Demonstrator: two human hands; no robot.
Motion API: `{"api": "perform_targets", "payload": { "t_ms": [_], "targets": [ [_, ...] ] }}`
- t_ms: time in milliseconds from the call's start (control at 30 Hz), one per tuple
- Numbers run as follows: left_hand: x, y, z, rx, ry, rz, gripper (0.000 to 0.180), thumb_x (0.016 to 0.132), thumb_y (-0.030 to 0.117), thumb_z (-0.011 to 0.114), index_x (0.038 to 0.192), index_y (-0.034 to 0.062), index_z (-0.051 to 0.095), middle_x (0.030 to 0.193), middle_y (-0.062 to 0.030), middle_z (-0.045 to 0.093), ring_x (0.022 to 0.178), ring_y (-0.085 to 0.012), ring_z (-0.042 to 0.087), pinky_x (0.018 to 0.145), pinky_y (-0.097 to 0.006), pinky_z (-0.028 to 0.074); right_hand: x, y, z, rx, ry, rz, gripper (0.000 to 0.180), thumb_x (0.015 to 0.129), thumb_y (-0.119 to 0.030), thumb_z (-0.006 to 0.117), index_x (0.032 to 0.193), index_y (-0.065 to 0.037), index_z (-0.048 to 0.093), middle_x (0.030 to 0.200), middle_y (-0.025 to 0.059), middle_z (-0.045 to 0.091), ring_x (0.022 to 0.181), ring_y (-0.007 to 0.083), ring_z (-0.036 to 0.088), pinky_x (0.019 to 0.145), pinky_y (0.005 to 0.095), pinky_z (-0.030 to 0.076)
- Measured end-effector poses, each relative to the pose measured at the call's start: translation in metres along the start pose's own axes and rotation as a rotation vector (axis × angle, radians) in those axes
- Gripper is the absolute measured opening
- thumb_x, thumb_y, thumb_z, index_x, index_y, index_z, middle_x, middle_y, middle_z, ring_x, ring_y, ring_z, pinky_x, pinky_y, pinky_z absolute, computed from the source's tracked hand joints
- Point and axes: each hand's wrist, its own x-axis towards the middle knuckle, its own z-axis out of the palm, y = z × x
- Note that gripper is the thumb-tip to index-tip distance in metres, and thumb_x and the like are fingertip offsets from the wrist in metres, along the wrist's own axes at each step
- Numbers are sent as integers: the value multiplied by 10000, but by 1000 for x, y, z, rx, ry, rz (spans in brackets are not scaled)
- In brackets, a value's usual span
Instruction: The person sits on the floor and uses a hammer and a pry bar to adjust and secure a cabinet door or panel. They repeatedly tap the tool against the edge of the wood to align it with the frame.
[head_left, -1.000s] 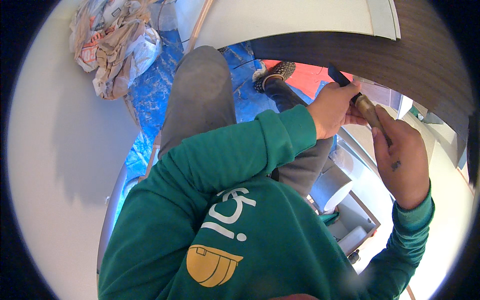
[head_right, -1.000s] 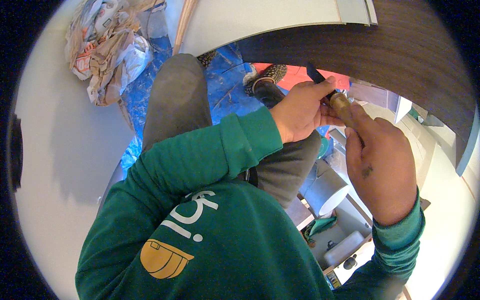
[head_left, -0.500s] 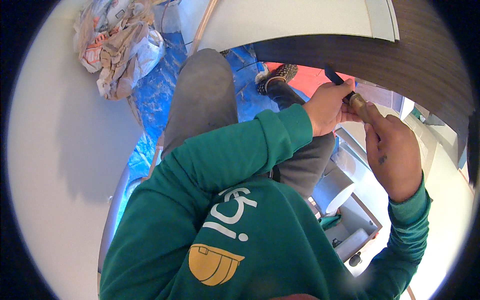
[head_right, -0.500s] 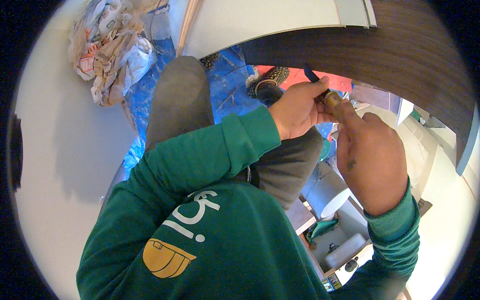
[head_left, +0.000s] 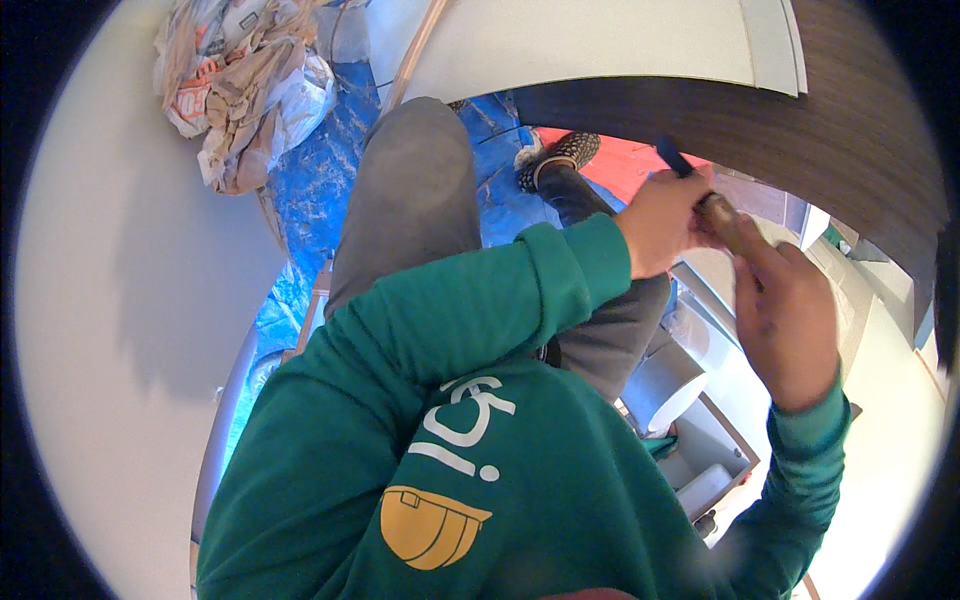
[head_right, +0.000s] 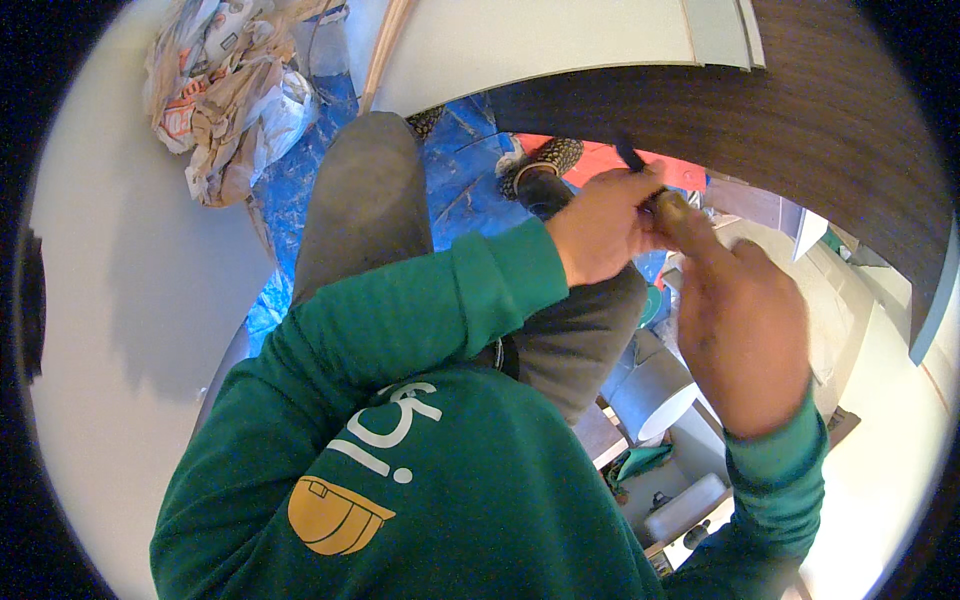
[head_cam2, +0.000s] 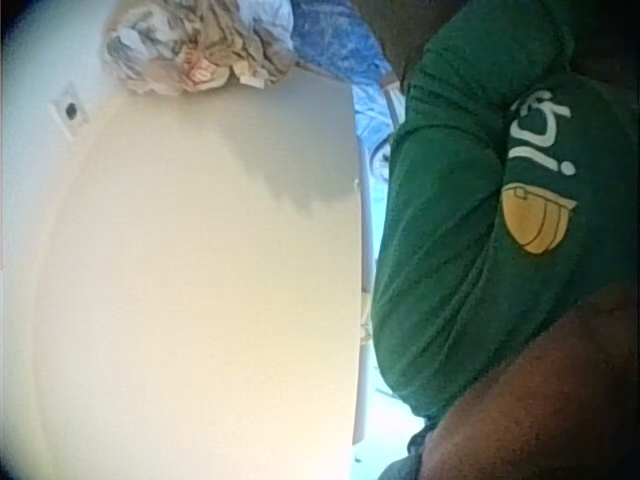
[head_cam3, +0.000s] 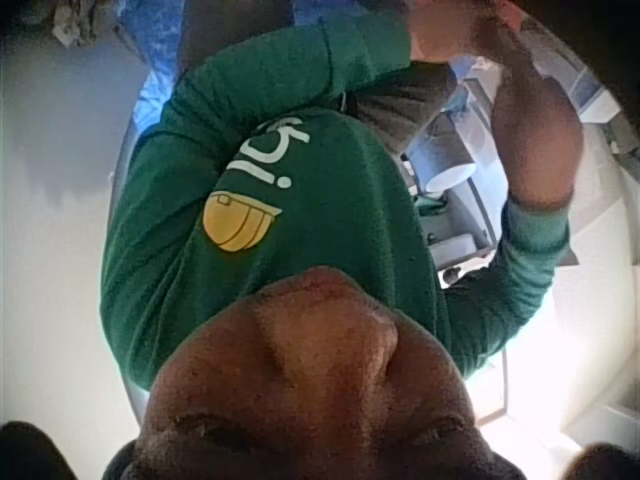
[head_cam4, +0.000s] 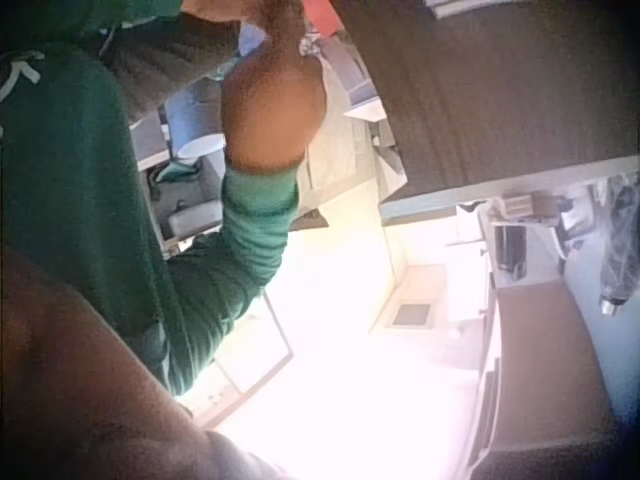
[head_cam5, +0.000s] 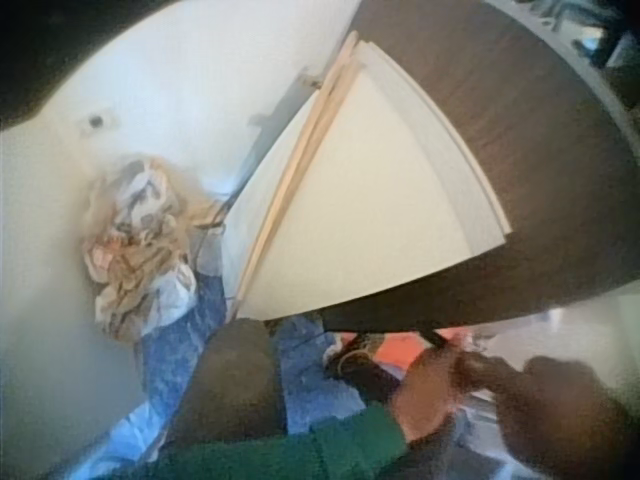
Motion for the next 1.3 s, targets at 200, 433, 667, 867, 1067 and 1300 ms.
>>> {"api": "perform_targets", "payload": {
  "t_ms": [200,433,667,867,1067,1300],
  "targets": [
    [3,0,-6,1,-52,-8,349,1061,277,412,1016,-32,567,982,-165,656,910,-283,671,882,-469,568,2,-3,-4,5,-7,4,367,871,-59,597,1236,-65,632,711,191,563,639,370,579,585,465,444],
    [3,-1,-16,29,-8,-23,347,1061,294,420,1025,-21,563,970,-151,653,890,-278,671,854,-458,574,0,-7,11,-64,-16,37,378,871,-76,605,1248,-99,613,716,177,571,652,372,596,585,485,464],
    [3,0,-12,33,1,-6,339,1061,287,414,1035,-21,553,952,-147,645,891,-278,671,855,-455,579,1,-8,8,-28,-21,38,376,867,-75,603,1242,-87,625,712,177,570,654,371,596,588,480,461],
    [4,2,-11,39,-36,-9,345,1065,297,403,1023,-13,549,938,-140,636,876,-274,668,861,-460,577,4,-4,2,5,-6,14,370,859,-70,600,1227,-79,634,714,184,577,654,371,592,594,473,461],
    [4,-1,-17,43,37,-35,361,1069,311,390,986,7,566,921,-118,641,857,-258,666,864,-450,566,4,-1,17,-38,27,-3,362,860,-81,606,1220,-96,636,706,187,578,645,373,596,578,476,464],
    [7,-2,-20,34,-13,-22,389,1072,312,379,959,9,595,926,-138,666,855,-276,670,864,-439,559,4,1,14,9,29,-39,387,859,-107,600,1238,-175,633,716,194,600,649,385,621,567,498,492]
  ]
}}
